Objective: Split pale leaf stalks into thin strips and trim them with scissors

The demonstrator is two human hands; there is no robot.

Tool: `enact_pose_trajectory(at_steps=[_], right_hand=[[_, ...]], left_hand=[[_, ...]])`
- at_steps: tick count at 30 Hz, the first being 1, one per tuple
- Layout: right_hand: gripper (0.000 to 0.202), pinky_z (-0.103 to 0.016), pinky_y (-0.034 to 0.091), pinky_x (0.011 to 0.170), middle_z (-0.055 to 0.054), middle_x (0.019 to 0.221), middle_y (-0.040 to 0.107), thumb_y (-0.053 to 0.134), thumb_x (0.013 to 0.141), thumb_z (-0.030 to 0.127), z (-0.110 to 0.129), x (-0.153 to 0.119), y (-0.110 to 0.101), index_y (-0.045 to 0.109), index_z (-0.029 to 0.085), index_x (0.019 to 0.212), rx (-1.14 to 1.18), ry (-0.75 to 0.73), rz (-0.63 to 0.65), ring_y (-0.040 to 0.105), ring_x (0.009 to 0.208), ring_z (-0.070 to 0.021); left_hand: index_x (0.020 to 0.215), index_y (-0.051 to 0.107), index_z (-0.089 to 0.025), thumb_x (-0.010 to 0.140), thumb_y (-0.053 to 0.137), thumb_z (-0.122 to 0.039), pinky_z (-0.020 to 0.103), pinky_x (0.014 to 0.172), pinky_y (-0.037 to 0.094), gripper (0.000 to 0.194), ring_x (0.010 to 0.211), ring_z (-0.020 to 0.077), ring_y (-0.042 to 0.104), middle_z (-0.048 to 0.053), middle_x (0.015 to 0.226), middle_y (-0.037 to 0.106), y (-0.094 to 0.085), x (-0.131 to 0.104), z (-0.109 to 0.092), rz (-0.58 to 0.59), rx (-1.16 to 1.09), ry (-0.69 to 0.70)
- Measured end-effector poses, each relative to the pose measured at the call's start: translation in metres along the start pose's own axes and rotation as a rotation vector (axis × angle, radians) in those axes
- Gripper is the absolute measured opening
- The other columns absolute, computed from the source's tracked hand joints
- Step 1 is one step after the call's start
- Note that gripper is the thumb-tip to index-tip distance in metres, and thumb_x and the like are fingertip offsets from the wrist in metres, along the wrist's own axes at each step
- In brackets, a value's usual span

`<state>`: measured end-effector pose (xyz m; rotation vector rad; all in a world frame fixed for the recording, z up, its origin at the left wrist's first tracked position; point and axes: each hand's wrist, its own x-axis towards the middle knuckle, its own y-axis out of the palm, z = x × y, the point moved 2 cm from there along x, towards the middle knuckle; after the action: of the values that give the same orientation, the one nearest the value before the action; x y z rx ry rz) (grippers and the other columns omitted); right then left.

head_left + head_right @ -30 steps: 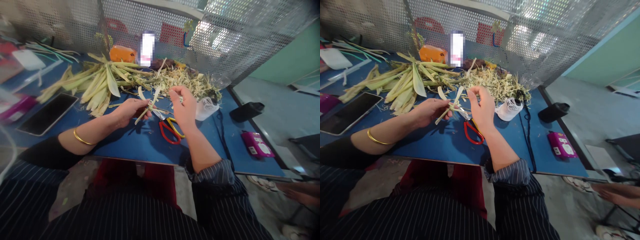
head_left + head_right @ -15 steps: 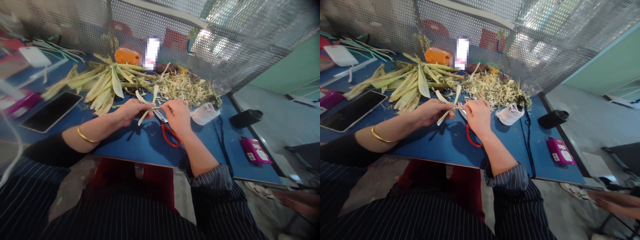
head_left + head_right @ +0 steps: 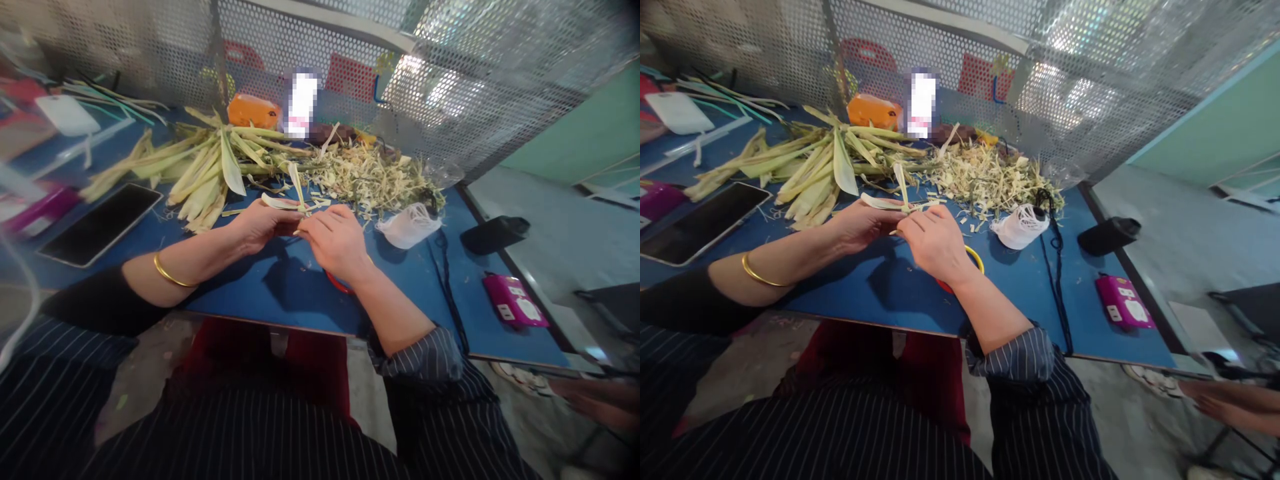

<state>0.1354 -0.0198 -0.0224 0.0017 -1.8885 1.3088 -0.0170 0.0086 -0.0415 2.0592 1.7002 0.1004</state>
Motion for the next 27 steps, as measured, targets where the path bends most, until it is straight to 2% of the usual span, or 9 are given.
enact_pose_trajectory(at_steps=[7,11,13,16,19,21,23,25,27], right_hand=[[0.022,-0.033,0.042,0.085,-0.003,0.082,0.071,0.045,0.093,0.015,0.000,-0.002,-0.001,0.064,0.019,0.084,0.091,-0.054,-0.093,0.059,0.076,-0.0151],[0.019,-0.033,0.044,0.084,-0.002,0.081,0.071,0.048,0.093,0.017,0.000,-0.002,-0.002,0.065,0.020,0.085,0.160,-0.041,-0.113,0.061,0.075,-0.0148],[0.015,-0.033,0.045,0.083,-0.002,0.084,0.072,0.051,0.093,0.022,-0.001,-0.002,-0.005,0.065,0.020,0.087,0.298,0.063,-0.136,0.063,0.078,-0.0149],[0.018,-0.031,0.048,0.075,-0.001,0.079,0.069,0.050,0.094,0.030,-0.008,-0.004,-0.008,0.065,0.021,0.090,0.524,0.360,-0.208,0.063,0.074,-0.0143],[0.021,-0.031,0.048,0.073,-0.001,0.075,0.065,0.052,0.092,0.034,-0.016,-0.007,-0.006,0.066,0.021,0.083,0.524,0.588,-0.289,0.061,0.073,-0.0148],[0.017,-0.032,0.047,0.082,-0.003,0.086,0.068,0.059,0.088,0.034,-0.021,-0.007,-0.001,0.068,0.020,0.084,0.538,0.643,-0.279,0.062,0.085,-0.0167],[0.016,-0.033,0.047,0.085,-0.004,0.094,0.070,0.062,0.085,0.033,-0.023,-0.005,0.006,0.069,0.020,0.091,0.679,0.676,-0.196,0.063,0.091,-0.0172],[0.017,-0.032,0.049,0.082,-0.003,0.089,0.071,0.061,0.085,0.032,-0.022,-0.004,0.011,0.070,0.019,0.093,0.861,0.702,-0.108,0.064,0.085,-0.0162],[0.015,-0.031,0.049,0.077,-0.002,0.081,0.071,0.061,0.085,0.030,-0.020,-0.002,0.012,0.070,0.018,0.086,0.950,0.705,-0.078,0.064,0.079,-0.0155]], left_hand=[[0.084,0.066,-0.010,0.065,0.070,0.002,0.027,0.061,0.054,0.022,0.059,0.0131,0.064,0.003,0.069,0.069,0.004,0.000,0.001,-0.067,-0.057,-0.003],[0.086,0.066,-0.010,0.067,0.070,-0.001,0.023,0.059,0.054,0.021,0.061,0.0119,0.065,0.004,0.075,0.070,0.003,0.001,0.000,-0.020,-0.059,-0.018],[0.089,0.067,-0.010,0.069,0.070,-0.002,0.021,0.058,0.053,0.022,0.061,0.0110,0.065,0.004,0.076,0.070,0.002,0.000,-0.004,0.020,-0.068,-0.041],[0.097,0.067,-0.011,0.074,0.066,-0.003,0.019,0.054,0.052,0.025,0.056,0.0086,0.062,0.002,0.073,0.069,0.000,-0.003,-0.015,0.080,-0.139,-0.058],[0.107,0.066,-0.013,0.076,0.064,-0.003,0.017,0.049,0.051,0.033,0.047,0.0052,0.056,-0.001,0.071,0.067,0.000,-0.006,-0.023,0.153,-0.195,-0.092],[0.104,0.065,-0.013,0.074,0.063,-0.001,0.017,0.046,0.049,0.032,0.043,0.0043,0.053,-0.002,0.068,0.066,0.000,-0.007,-0.024,0.194,-0.225,-0.126],[0.097,0.064,-0.012,0.073,0.062,0.000,0.018,0.045,0.049,0.026,0.041,0.0042,0.051,-0.001,0.066,0.064,0.000,-0.007,-0.022,0.236,-0.252,-0.160],[0.091,0.063,-0.011,0.073,0.060,0.000,0.018,0.045,0.049,0.022,0.041,0.0046,0.051,0.000,0.066,0.064,0.000,-0.007,-0.020,0.270,-0.262,-0.183],[0.089,0.062,-0.010,0.074,0.059,0.000,0.018,0.045,0.049,0.018,0.043,0.0059,0.053,0.001,0.066,0.065,0.000,-0.007,-0.018,0.302,-0.250,-0.207]])
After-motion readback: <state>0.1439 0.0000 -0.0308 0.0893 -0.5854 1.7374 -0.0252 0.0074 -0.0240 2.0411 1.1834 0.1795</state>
